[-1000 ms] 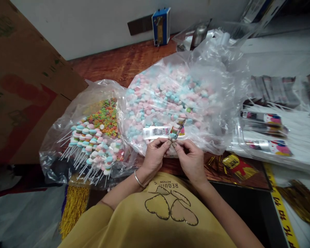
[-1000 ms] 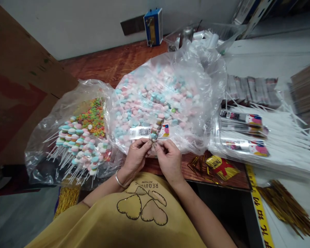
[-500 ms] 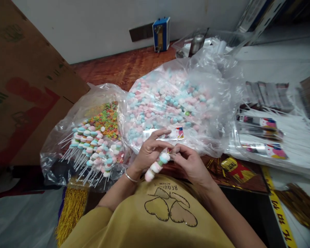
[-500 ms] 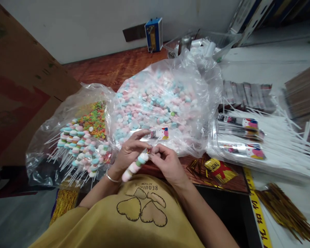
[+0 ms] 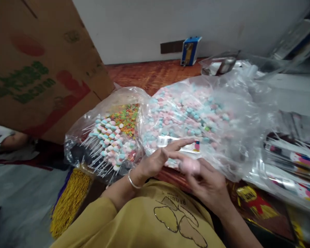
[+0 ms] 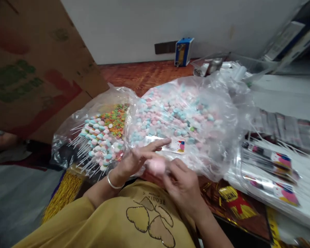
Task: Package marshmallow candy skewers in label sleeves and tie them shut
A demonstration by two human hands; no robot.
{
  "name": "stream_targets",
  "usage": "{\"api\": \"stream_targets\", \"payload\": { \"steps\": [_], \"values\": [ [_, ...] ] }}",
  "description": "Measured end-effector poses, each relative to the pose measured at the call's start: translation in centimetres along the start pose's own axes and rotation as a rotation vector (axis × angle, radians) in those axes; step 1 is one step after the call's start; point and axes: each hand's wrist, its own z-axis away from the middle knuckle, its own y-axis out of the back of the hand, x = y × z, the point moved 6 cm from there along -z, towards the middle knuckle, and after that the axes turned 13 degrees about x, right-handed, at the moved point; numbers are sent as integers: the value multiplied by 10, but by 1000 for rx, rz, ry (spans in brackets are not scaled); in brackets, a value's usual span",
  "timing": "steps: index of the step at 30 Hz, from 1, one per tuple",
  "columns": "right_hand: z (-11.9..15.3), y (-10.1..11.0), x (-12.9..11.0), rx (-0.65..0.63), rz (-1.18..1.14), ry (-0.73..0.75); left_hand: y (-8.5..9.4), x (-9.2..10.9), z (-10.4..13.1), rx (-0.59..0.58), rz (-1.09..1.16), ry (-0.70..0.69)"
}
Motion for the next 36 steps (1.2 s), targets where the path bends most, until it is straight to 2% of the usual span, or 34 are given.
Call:
{"api": "stream_targets", "payload": {
  "steps": [2, 3, 6, 8, 10, 13, 15, 17, 19, 21, 24, 26, 27, 29, 31, 32, 33, 35, 36],
  "values": [
    [-1, 2, 19, 52, -32, -146, -8, 10, 8, -181, -202, -212],
    [-2, 5, 27, 91, -49, -200, -9, 10, 12, -222, -298, -284],
    [-3, 11, 37, 158, -107, -268, -2, -8, 17, -152, -500, -319],
    [0, 4, 36, 95, -154, -278, 5, -20, 14, -75, -501, -296],
    [8, -10, 35, -26, -221, -336, 10, -24, 11, -48, -435, -299],
    [24, -41, 40, -209, -421, -563, 7, -14, 12, -151, -356, -338],
    [31, -62, 41, -279, -575, -708, 6, -3, 19, -205, -322, -346],
    [32, -78, 38, -302, -649, -782, 16, 7, 31, -142, -281, -325],
    [29, -92, 31, -324, -603, -758, 43, 17, 49, 44, -245, -299],
    [24, -102, 21, -369, -532, -669, 88, 26, 78, 340, -254, -298],
    [19, -112, 15, -390, -526, -646, 171, 36, 148, 884, -375, -319],
    [16, -111, 19, -366, -554, -681, 216, 32, 198, 1091, -497, -253],
    [14, -108, 23, -342, -549, -675, 234, 24, 219, 1136, -583, -140],
    [5, -95, 34, -272, -464, -618, 262, -5, 252, 1084, -793, 267],
    [-8, -75, 51, -148, -276, -508, 276, -34, 275, 939, -992, 736],
    [-15, -63, 60, -80, -145, -440, 278, -42, 280, 879, -1088, 897],
    [-22, -52, 70, -21, -2, -363, 276, -47, 277, 810, -1122, 970],
    [-32, -35, 89, 27, 266, -208, 255, -48, 246, 620, -997, 854],
    [-34, -31, 98, 11, 370, -148, 239, -46, 224, 502, -875, 761]
  ]
}}
